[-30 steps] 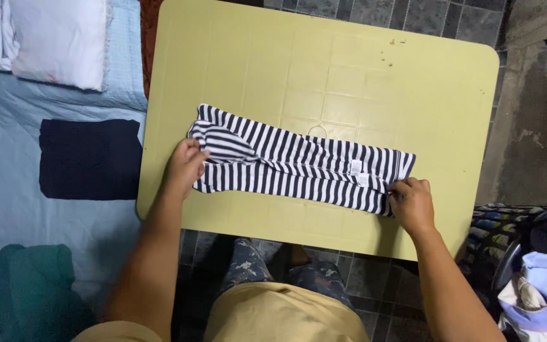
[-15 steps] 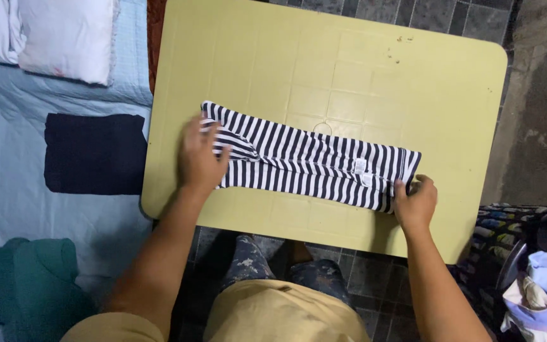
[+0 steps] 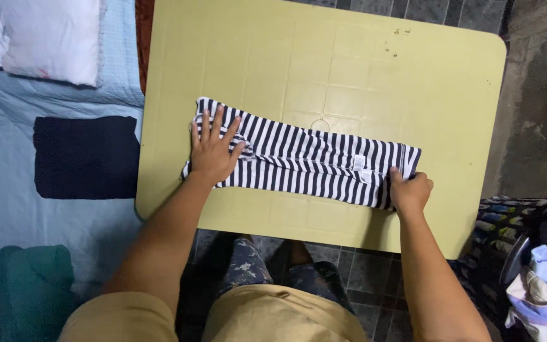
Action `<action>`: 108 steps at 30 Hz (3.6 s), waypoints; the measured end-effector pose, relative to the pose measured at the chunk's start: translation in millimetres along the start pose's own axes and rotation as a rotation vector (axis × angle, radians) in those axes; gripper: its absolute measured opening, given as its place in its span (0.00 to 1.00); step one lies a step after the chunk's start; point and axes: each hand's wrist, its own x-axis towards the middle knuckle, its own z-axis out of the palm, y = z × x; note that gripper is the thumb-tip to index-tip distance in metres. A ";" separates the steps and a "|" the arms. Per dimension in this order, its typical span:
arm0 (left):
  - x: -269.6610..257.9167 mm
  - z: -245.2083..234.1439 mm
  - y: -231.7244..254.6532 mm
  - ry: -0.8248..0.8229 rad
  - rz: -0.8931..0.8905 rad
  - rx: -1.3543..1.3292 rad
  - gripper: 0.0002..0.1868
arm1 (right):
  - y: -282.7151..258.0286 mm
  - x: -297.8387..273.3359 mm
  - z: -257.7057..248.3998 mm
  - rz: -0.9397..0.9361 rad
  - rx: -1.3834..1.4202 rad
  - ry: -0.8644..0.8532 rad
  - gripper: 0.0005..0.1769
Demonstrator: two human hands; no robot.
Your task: Fold various pieces of clothing from a laundry pile and place them on a bed.
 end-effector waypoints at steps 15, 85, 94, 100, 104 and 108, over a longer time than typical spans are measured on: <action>-48.6 -8.3 25.5 0.156 0.043 -0.128 0.36 | 24.4 15.7 -52.6 0.032 0.533 -0.218 0.19; 3.1 -7.9 19.9 -0.097 0.199 -0.054 0.40 | -196.8 -154.3 49.1 -0.330 0.215 -0.121 0.46; -26.3 3.2 23.5 0.028 -0.398 0.163 0.51 | -200.8 -125.0 -18.9 -0.013 0.817 -0.547 0.16; -43.5 54.8 104.6 -0.053 -0.567 -0.901 0.39 | -228.7 -182.7 -139.3 -0.508 0.448 -0.244 0.16; -51.7 -59.2 187.5 -0.408 -0.754 -1.859 0.44 | -217.0 -240.5 -169.4 -0.897 0.085 -0.285 0.19; -63.8 -108.2 231.4 -0.680 -0.378 -2.539 0.49 | -185.8 -290.7 -207.2 -1.072 -0.013 -0.436 0.24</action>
